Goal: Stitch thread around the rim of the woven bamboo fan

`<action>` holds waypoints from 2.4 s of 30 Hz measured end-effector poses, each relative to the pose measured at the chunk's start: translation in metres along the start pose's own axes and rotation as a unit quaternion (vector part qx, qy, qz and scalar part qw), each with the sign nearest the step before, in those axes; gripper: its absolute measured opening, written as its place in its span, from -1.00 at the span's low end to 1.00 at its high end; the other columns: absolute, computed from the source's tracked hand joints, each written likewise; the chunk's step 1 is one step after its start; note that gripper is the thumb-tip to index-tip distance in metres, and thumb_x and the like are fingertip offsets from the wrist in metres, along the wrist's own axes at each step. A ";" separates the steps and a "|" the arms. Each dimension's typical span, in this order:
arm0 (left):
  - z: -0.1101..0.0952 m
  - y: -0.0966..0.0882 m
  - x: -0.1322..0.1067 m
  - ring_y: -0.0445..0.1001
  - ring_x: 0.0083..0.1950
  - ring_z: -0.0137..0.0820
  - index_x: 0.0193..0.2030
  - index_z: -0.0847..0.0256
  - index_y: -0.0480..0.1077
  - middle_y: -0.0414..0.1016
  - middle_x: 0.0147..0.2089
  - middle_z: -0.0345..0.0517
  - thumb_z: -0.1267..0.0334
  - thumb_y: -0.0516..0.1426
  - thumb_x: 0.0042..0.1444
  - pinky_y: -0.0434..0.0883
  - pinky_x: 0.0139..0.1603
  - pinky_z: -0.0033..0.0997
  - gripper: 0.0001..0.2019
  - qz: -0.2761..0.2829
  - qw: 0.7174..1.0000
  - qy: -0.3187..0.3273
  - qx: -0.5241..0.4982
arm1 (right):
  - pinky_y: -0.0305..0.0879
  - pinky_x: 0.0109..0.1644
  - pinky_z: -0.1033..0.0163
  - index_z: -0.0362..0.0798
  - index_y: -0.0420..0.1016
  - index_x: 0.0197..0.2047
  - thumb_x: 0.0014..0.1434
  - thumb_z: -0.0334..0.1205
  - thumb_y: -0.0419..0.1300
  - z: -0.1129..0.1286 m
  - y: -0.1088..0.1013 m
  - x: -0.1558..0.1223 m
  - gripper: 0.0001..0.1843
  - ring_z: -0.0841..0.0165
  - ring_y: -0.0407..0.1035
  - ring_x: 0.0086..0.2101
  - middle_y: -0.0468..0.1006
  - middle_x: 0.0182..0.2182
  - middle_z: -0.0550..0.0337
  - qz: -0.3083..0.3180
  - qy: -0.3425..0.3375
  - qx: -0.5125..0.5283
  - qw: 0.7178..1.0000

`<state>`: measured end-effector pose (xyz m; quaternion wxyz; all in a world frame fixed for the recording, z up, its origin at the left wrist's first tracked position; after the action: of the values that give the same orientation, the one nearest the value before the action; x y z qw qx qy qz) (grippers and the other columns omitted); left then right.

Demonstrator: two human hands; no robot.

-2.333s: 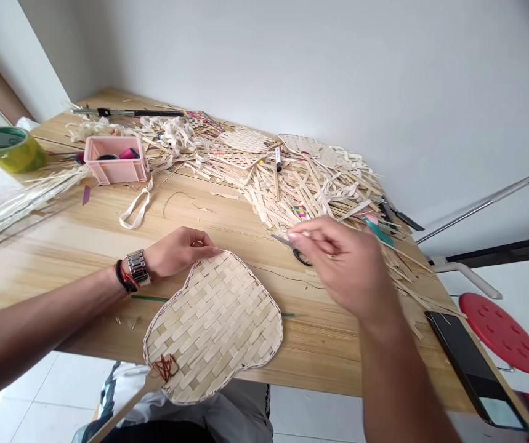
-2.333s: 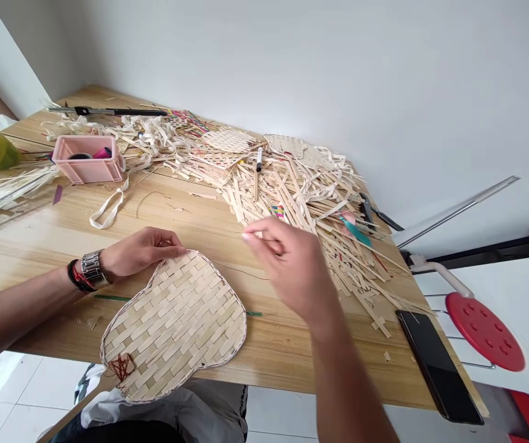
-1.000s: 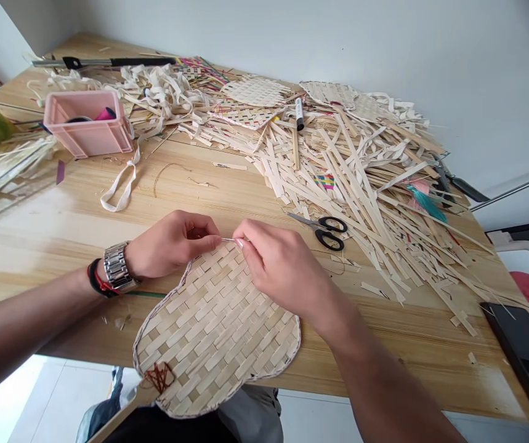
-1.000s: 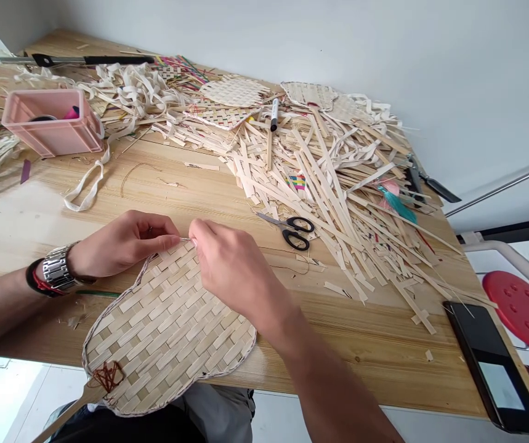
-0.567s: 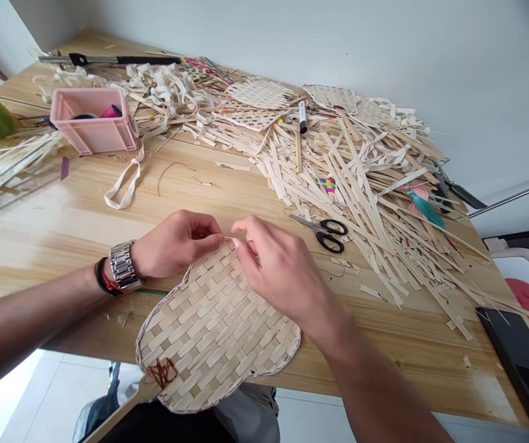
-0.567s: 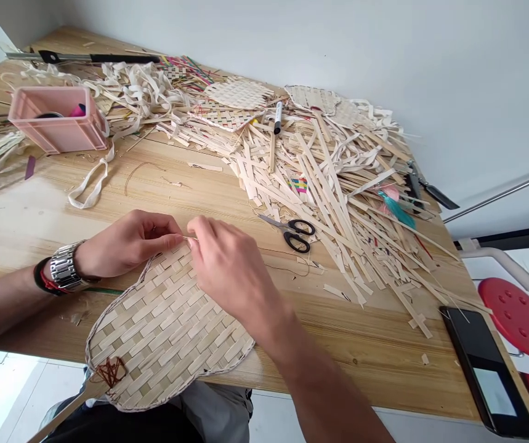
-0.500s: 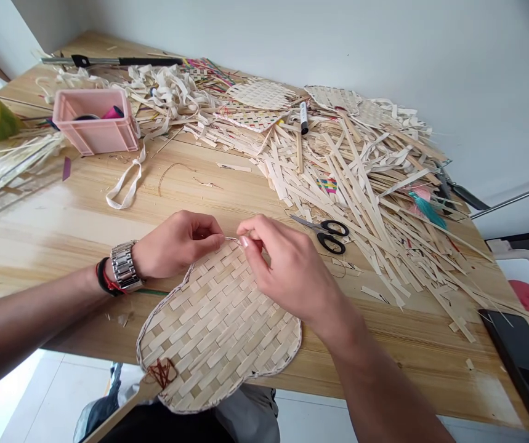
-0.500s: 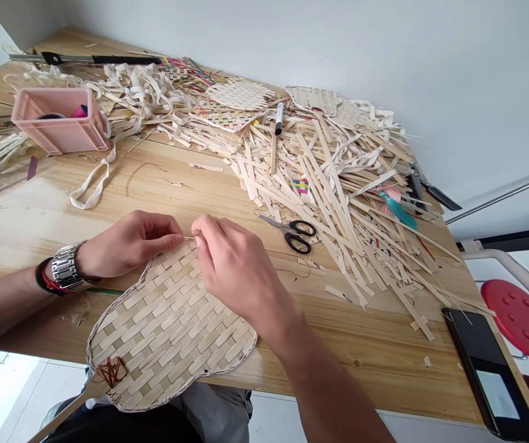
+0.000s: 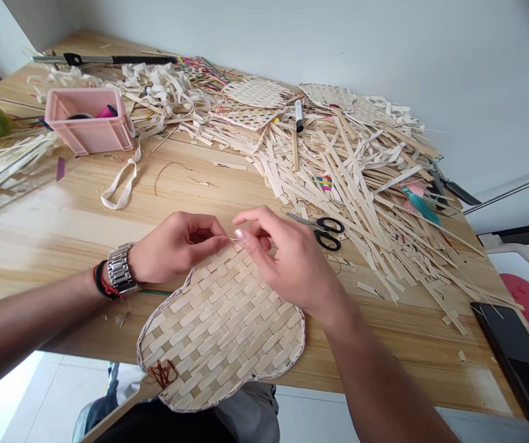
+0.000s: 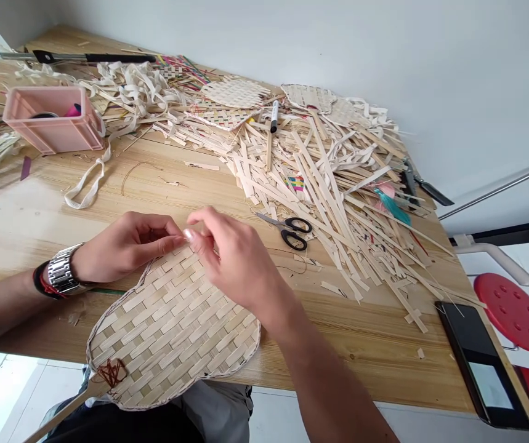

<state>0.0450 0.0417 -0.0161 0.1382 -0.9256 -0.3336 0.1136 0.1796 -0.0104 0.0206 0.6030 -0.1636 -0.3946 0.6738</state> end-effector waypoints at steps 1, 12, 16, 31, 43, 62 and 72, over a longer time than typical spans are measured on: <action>-0.001 0.000 -0.001 0.06 -0.54 -0.57 -0.34 0.32 0.43 0.15 -0.56 -0.31 0.20 0.11 0.26 0.03 -0.59 -0.56 -0.77 -0.001 1.000 0.001 -0.004 | 0.14 -0.37 0.32 -0.09 0.40 -0.14 0.37 -0.21 0.05 -0.004 -0.003 0.000 -0.84 0.47 0.25 -0.47 0.42 -0.46 0.27 -0.006 0.024 0.003 1.000; -0.004 0.001 -0.004 0.22 -0.55 -0.53 -0.25 0.33 0.50 0.39 -0.51 -0.17 0.14 0.17 0.23 0.11 -0.60 -0.53 -0.76 -0.024 0.999 0.023 -0.028 | -0.05 -0.42 0.29 -0.09 0.26 -0.49 0.31 0.08 0.08 -0.031 0.023 -0.005 -0.54 0.49 0.02 -0.49 0.14 -0.52 0.31 0.129 0.200 0.207 0.949; -0.005 0.002 -0.004 0.25 -0.54 -0.53 -0.18 0.33 0.49 0.41 -0.49 -0.17 0.16 0.17 0.23 0.15 -0.59 -0.53 -0.77 -0.021 0.998 0.032 -0.044 | 0.03 -0.43 0.32 -0.11 0.42 -0.40 0.22 0.12 0.18 -0.036 0.031 -0.009 -0.57 0.48 0.12 -0.49 0.28 -0.50 0.28 0.142 0.256 0.338 0.894; -0.005 0.004 -0.004 0.09 -0.55 -0.58 -0.32 0.30 0.36 0.22 -0.53 -0.28 0.19 0.14 0.25 0.06 -0.60 -0.56 -0.79 0.005 0.999 0.002 -0.034 | 0.02 -0.51 0.40 -0.10 0.38 -0.43 0.10 -0.14 0.29 -0.036 0.041 -0.008 -0.77 0.56 0.14 -0.55 0.30 -0.54 0.36 0.047 0.303 0.504 0.808; -0.007 0.008 -0.004 0.09 -0.55 -0.58 -0.34 0.28 0.32 0.22 -0.54 -0.30 0.22 0.12 0.26 0.08 -0.59 -0.57 -0.81 0.024 0.999 0.012 -0.034 | -0.14 -0.53 0.33 -0.08 0.44 -0.32 0.24 -0.11 0.17 -0.062 0.004 0.000 -0.80 0.55 -0.05 -0.60 0.09 -0.62 0.40 -0.054 0.242 0.337 0.908; 0.003 0.006 0.000 0.19 -0.52 -0.56 -0.33 0.32 0.36 0.33 -0.48 -0.22 0.19 0.14 0.24 0.16 -0.54 -0.57 -0.79 0.042 0.998 0.016 -0.036 | 0.36 -0.51 0.35 -0.08 0.36 -0.45 0.22 -0.34 0.16 -0.128 -0.056 -0.002 -0.81 0.50 0.35 -0.60 0.33 -0.53 0.31 -0.298 0.291 0.307 0.856; 0.002 0.006 0.000 0.19 -0.51 -0.54 -0.32 0.33 0.35 0.34 -0.48 -0.21 0.19 0.13 0.24 0.14 -0.53 -0.52 -0.78 0.059 0.997 0.015 -0.036 | 0.08 -0.65 0.46 0.02 -0.04 -0.61 0.28 -0.40 -0.15 -0.220 -0.190 -0.078 -0.58 0.62 -0.01 -0.72 -0.08 -0.64 0.37 -0.494 0.217 0.260 0.801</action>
<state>0.0479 0.0374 -0.0205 0.1023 -0.9497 -0.2800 0.0957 0.4800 -0.0176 -0.0006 0.9436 0.0749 -0.0907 0.3094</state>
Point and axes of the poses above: each hand's wrist, its own x-axis towards the middle knuckle, its own y-axis out of the palm, z = x × y, the point moved 6 cm from there along x, towards the middle knuckle
